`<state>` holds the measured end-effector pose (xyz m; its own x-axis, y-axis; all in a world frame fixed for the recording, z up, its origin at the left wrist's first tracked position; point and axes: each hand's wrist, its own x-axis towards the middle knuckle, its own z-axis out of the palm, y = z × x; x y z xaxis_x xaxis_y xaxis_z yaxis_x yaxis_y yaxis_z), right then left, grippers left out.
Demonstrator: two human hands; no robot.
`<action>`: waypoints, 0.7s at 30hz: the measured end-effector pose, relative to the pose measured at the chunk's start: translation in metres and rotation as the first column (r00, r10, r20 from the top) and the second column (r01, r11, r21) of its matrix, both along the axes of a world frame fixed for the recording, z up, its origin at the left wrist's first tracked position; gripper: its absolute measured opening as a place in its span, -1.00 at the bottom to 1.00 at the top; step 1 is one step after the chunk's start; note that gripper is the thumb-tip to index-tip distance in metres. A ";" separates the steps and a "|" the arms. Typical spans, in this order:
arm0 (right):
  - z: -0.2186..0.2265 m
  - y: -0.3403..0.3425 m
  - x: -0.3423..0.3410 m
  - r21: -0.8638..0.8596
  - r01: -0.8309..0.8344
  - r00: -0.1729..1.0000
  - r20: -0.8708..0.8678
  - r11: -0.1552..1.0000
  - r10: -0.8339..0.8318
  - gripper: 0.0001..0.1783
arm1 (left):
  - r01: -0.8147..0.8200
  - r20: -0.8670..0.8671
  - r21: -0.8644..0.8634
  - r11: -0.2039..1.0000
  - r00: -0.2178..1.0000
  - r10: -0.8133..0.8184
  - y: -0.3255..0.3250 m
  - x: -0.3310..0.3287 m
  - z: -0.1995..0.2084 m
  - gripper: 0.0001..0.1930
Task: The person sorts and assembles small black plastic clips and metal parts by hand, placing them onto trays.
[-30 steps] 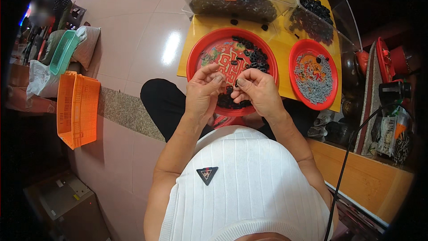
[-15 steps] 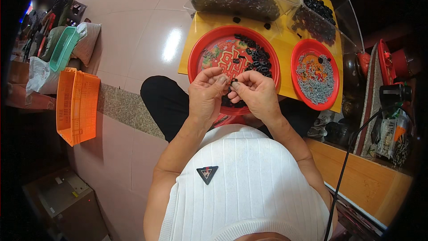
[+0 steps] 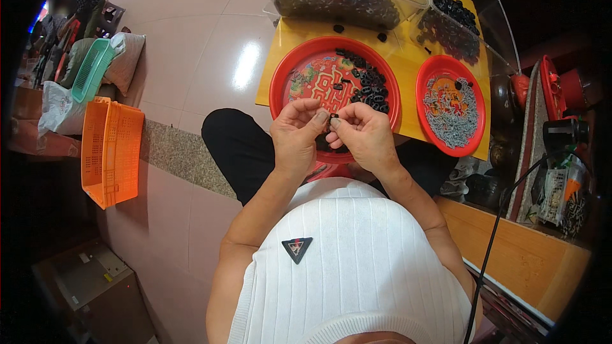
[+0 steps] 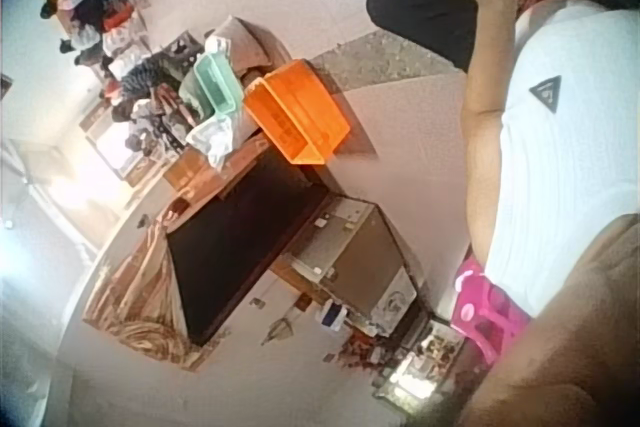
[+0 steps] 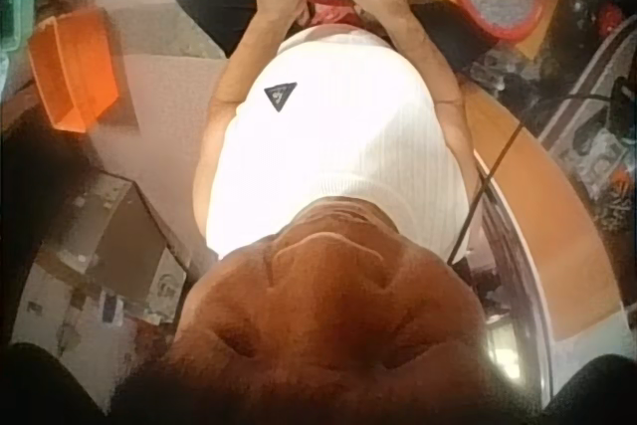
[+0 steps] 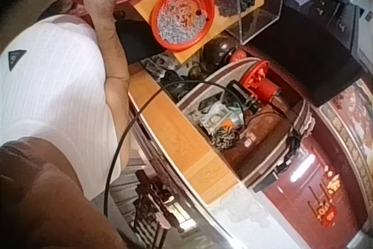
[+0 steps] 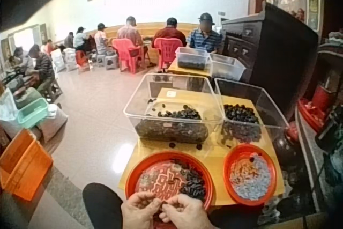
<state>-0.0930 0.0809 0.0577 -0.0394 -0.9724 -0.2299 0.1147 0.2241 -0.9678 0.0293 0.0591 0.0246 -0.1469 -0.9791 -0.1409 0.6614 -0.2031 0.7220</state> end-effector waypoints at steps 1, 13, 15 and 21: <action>-0.001 0.000 0.000 -0.001 0.011 1.000 -0.015 1.000 -0.011 -0.92 | -0.017 0.045 -0.030 0.999 0.999 0.018 0.001 -0.001 -0.002 -0.81; -0.007 0.003 -0.005 -0.021 -0.020 0.994 -0.112 1.000 0.017 -0.94 | 0.028 0.202 -0.133 0.991 0.979 -0.001 0.002 -0.007 -0.009 -0.87; -0.014 0.000 -0.008 -0.018 -0.014 0.993 -0.114 1.000 0.012 -0.94 | 0.050 0.205 -0.116 0.992 0.978 -0.025 -0.002 -0.010 -0.010 -0.88; -0.012 -0.007 -0.044 -0.049 0.140 0.989 0.042 0.989 -0.138 -0.91 | 0.146 0.461 -0.094 0.985 0.883 -0.086 -0.027 -0.001 -0.006 -0.76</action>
<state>-0.1370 0.0737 0.0455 -0.1677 -0.9687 -0.1830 0.1782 0.1528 -0.9721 0.0288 0.0317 0.0189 -0.2096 -0.9727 -0.0995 0.2329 -0.1485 0.9611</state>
